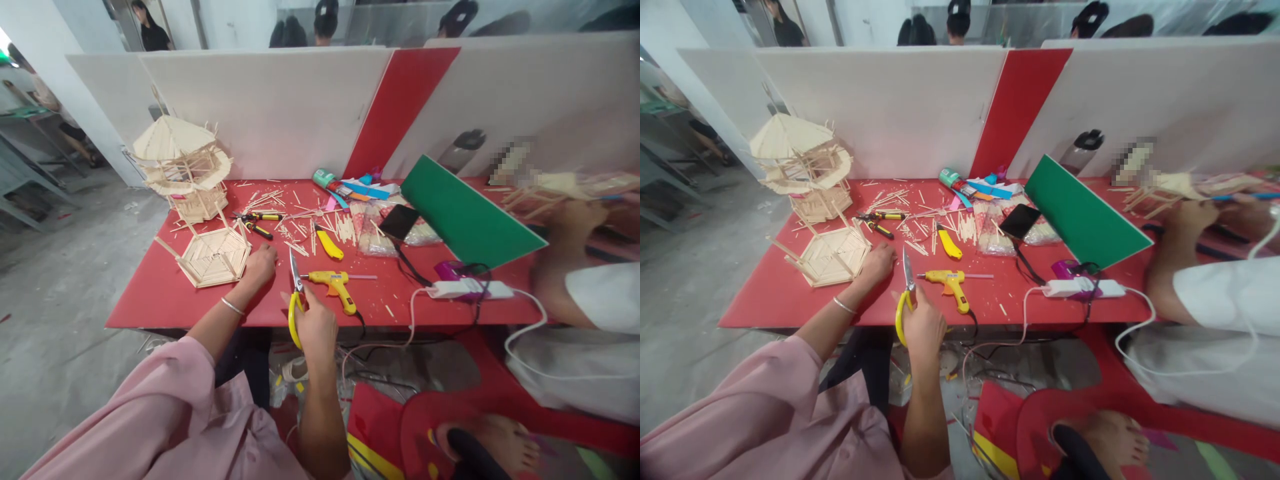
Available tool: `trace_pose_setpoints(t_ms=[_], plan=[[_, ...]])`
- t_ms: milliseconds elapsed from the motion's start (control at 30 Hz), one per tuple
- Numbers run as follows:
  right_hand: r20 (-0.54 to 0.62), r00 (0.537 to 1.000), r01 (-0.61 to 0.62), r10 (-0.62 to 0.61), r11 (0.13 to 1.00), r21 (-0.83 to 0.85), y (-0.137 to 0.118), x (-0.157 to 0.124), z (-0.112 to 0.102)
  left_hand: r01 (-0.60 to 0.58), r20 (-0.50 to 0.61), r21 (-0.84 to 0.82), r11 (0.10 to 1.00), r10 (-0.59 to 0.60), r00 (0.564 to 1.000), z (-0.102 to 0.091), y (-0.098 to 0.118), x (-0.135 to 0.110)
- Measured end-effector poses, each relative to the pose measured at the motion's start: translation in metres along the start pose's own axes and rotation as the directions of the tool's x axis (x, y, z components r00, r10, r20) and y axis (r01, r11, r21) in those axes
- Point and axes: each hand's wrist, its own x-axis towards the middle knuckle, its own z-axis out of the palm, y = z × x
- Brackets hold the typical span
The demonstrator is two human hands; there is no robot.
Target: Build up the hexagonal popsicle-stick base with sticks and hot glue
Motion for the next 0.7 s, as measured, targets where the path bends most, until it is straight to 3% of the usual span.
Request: trace_pose_setpoints(t_ms=[167,233,267,333,400,433,567,700], plan=[[-0.001,1.0,0.02,-0.02,1.0,0.01,0.002,0.001,0.003,0.024,0.035,-0.244,0.969,-0.016,0.999,-0.006,0.004,-0.005],[-0.003,1.0,0.027,-0.026,0.999,0.038,0.002,0.002,0.003,0.043,0.077,-0.403,0.914,-0.013,0.997,-0.011,0.005,-0.011],[-0.001,0.999,0.038,-0.038,0.998,0.055,0.002,0.002,0.003,0.065,0.098,-0.524,0.849,-0.015,0.995,-0.014,0.005,-0.014],[-0.003,0.996,0.085,-0.085,0.993,0.079,0.001,0.001,0.003,0.126,0.138,-0.761,0.636,-0.03,0.99,-0.02,0.007,-0.02],[-0.015,0.992,0.123,-0.122,0.99,0.068,-0.002,0.0,0.002,0.173,0.162,-0.882,0.439,-0.061,0.985,-0.024,0.009,-0.025],[-0.022,0.992,0.125,-0.124,0.991,0.051,-0.004,-0.001,0.002,0.18,0.161,-0.898,0.401,-0.08,0.984,-0.025,0.011,-0.027],[-0.039,0.995,0.092,-0.092,0.996,-0.009,-0.01,-0.004,0.001,0.159,0.128,-0.912,0.379,-0.106,0.986,-0.028,0.015,-0.031],[-0.042,0.993,0.113,-0.113,0.994,0.002,-0.012,-0.006,0.001,0.09,0.077,-0.903,0.419,-0.048,0.996,-0.031,0.013,-0.033]])
